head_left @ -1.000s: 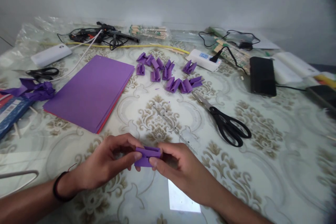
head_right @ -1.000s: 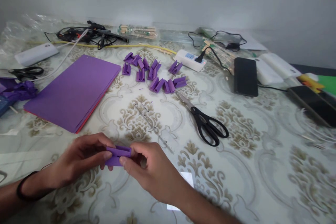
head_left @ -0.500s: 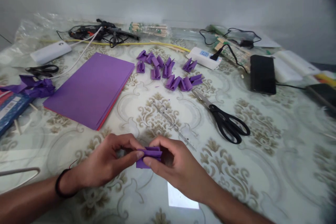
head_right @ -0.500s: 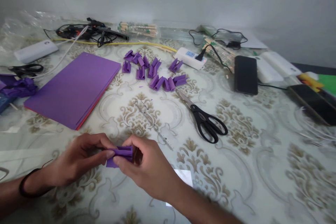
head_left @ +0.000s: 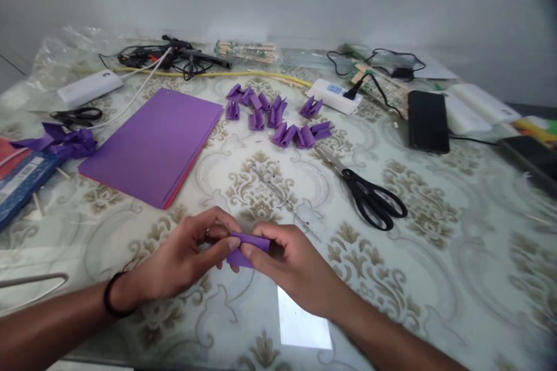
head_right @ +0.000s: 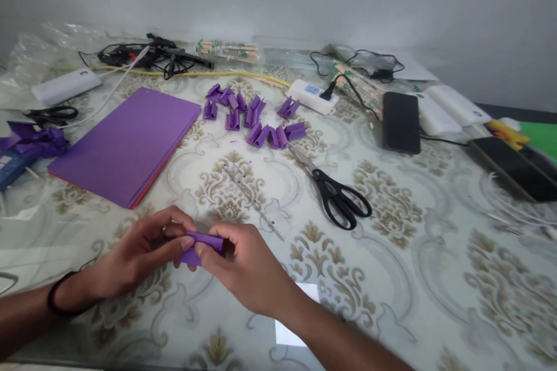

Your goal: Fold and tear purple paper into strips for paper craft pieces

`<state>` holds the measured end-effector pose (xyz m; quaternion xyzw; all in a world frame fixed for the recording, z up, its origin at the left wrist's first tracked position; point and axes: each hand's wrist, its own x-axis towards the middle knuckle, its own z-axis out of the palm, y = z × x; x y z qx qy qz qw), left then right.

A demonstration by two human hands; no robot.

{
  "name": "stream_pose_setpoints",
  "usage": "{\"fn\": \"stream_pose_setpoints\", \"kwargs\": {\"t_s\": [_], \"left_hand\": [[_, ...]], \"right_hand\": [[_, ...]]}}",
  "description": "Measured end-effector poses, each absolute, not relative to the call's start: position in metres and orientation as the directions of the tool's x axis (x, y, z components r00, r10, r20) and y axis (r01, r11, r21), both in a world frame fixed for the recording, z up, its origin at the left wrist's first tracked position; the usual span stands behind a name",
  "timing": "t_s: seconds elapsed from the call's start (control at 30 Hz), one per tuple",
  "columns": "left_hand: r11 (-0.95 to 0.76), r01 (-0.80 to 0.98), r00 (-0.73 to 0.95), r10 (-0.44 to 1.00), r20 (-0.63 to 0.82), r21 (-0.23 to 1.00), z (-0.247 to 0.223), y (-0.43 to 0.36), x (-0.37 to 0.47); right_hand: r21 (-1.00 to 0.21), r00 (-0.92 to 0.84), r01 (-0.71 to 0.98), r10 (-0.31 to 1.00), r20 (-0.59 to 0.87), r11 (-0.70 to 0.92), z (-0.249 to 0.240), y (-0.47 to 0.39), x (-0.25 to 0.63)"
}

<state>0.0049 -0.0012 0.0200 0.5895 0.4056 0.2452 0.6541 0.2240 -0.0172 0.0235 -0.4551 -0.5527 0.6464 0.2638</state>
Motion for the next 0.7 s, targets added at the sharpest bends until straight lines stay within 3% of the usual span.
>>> {"fn": "stream_pose_setpoints", "kwargs": {"t_s": [0.1,0.27,0.47,0.7], "left_hand": [[0.194,0.186,0.569,0.778,-0.266,0.963,0.0224,0.0005,0.0046],[0.102,0.292,0.614,0.742,-0.268,0.951,0.027,0.0057,0.0035],[0.207,0.229,0.582,0.754,-0.304,0.951,0.0251,0.0051,-0.0007],[0.201,0.236,0.6,0.74,-0.305,0.951,0.0236,0.0064,-0.0028]], "right_hand": [[-0.957,-0.474,0.117,0.832,-0.289,-0.266,0.0245,-0.0185,0.2239],[-0.945,-0.439,0.223,0.841,-0.315,-0.238,0.0246,-0.0196,0.2252],[-0.958,-0.452,0.15,0.845,-0.286,-0.244,0.0251,-0.0149,0.23],[-0.948,-0.445,0.151,0.837,-0.319,-0.281,0.0243,-0.0154,0.2319]]}}
